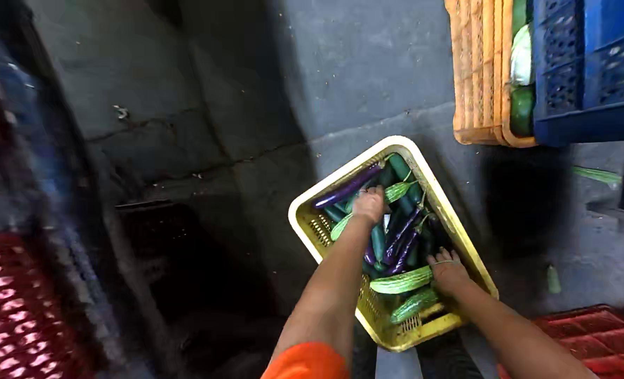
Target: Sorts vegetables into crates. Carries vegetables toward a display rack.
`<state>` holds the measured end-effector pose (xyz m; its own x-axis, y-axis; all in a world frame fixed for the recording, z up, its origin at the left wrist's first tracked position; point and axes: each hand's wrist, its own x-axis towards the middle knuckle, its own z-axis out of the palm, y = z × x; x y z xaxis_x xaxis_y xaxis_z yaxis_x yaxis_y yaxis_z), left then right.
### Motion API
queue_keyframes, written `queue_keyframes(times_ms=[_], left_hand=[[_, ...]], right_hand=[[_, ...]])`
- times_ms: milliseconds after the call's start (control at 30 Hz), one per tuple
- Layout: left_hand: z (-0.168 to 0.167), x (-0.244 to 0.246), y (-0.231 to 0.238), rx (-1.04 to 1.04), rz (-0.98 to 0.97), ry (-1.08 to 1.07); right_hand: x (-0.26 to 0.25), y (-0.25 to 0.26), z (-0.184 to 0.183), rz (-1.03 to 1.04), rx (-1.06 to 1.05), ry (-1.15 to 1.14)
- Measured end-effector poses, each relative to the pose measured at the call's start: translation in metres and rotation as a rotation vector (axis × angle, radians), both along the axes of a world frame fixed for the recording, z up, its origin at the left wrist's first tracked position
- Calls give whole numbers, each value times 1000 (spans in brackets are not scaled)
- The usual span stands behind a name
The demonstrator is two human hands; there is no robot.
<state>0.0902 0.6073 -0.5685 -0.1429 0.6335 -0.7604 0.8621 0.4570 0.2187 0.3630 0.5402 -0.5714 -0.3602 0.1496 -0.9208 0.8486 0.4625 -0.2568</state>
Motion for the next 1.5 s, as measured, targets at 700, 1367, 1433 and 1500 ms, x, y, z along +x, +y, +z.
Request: queue_keyframes(times_ms=[700, 1367, 1433, 1500], left_hand=[[416, -54, -214, 1204, 1600, -763], [471, -218, -386, 1107, 767, 78], [460, -215, -391, 1045, 732, 86], [451, -212, -396, 1000, 681, 114]], right_hand=[[-13, 27, 365, -1034, -353, 410], [-362, -64, 553, -866, -1132, 399], [-376, -70, 547, -928, -1210, 331], [-385, -73, 537, -947, -1294, 297]])
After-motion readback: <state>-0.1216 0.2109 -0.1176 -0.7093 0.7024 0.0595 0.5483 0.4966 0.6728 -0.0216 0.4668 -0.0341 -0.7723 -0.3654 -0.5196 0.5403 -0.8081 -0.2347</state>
